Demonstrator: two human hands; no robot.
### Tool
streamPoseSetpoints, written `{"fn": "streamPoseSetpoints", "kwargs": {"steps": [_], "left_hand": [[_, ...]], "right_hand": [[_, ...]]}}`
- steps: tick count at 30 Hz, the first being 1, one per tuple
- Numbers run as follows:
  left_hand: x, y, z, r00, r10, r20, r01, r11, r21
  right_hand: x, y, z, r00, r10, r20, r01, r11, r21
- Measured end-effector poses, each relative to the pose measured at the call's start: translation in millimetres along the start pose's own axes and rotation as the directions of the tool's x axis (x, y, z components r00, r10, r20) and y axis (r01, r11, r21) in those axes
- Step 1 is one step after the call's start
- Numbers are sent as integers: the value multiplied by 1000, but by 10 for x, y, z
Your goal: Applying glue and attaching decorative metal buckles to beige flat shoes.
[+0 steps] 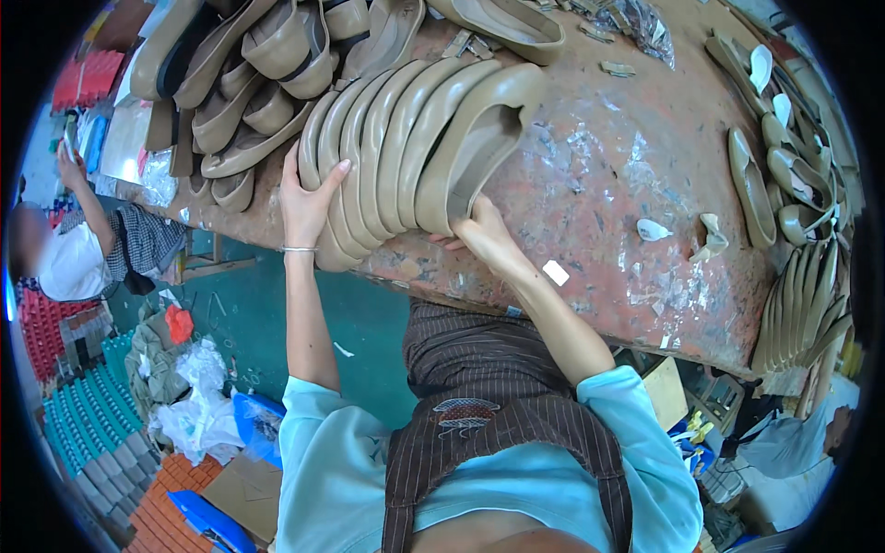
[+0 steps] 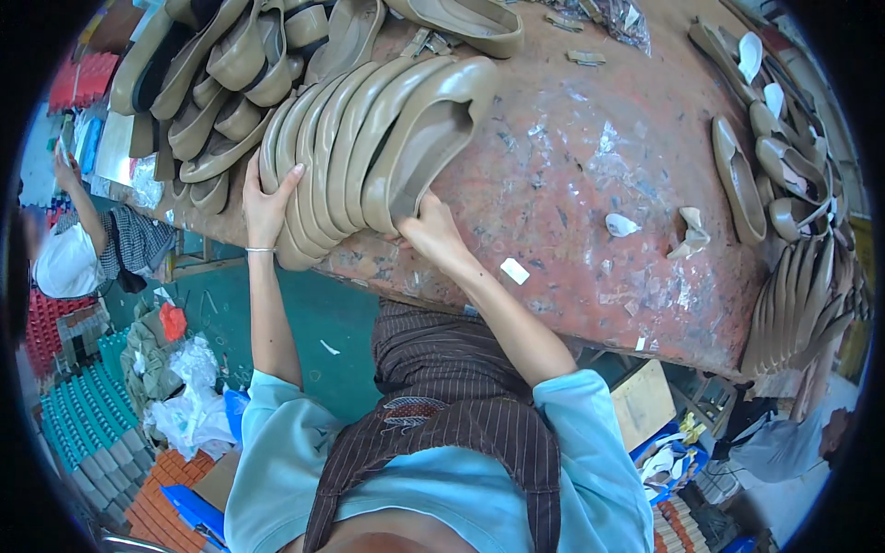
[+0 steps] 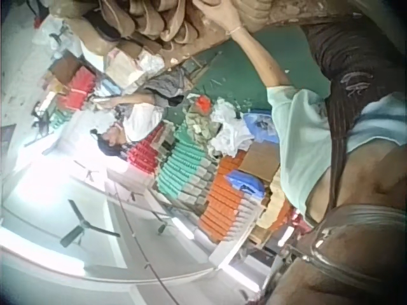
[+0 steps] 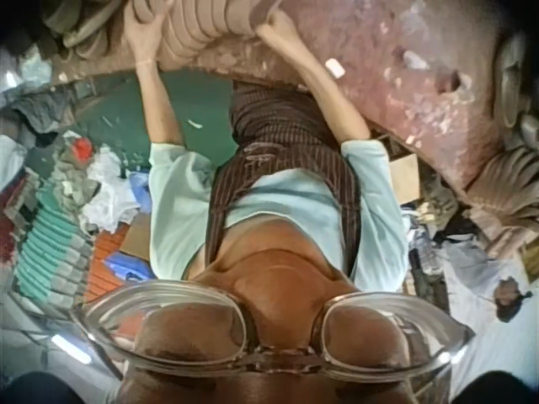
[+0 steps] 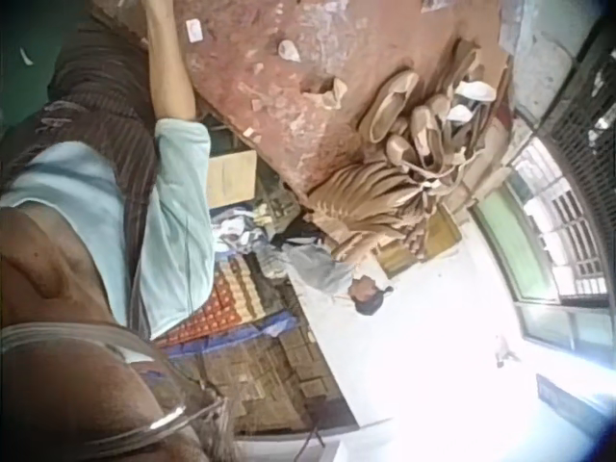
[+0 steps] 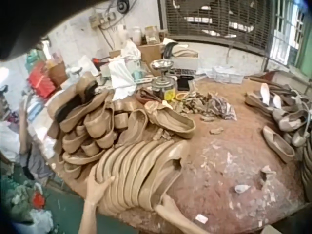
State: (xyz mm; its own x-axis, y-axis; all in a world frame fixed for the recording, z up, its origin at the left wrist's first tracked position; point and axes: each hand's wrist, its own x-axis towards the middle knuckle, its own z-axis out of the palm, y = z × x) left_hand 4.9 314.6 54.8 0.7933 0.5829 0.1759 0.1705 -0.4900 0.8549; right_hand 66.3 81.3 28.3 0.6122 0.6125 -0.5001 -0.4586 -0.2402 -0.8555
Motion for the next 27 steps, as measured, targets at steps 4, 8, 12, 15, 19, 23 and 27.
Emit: {"fn": "streamPoseSetpoints", "kwargs": {"steps": [4, 8, 12, 15, 19, 23, 27], "left_hand": [[-117, 197, 111, 962, 259, -91, -180, 845, 504], [-579, 704, 449, 872, 488, -35, -391, 738, 550], [-1109, 1230, 874, 929, 154, 337, -121, 986, -116], [-1390, 1290, 1225, 811, 51, 583, 30, 991, -130], [-1653, 1401, 1269, 768, 107, 632, -33, 991, -128], [-1851, 1371, 1272, 679, -215, 702, 666, 583, -465], [-1904, 1041, 1917, 579, -301, 758, 756, -152, -637]], "right_hand": [[-138, 58, -264, 988, 102, -118, -116, 987, -114], [-725, 315, -543, 932, -207, -298, 246, 964, 102], [-1496, 419, -625, 829, -457, -322, 301, 851, -430], [-1786, 590, -526, 927, -97, -362, -33, 941, -336], [-1869, 701, -646, 913, -87, -399, -35, 957, -289], [-1807, 514, -1169, 529, -352, -772, 105, 930, -353], [-1517, 783, -1805, 414, -524, -744, 256, 852, -457]]}}
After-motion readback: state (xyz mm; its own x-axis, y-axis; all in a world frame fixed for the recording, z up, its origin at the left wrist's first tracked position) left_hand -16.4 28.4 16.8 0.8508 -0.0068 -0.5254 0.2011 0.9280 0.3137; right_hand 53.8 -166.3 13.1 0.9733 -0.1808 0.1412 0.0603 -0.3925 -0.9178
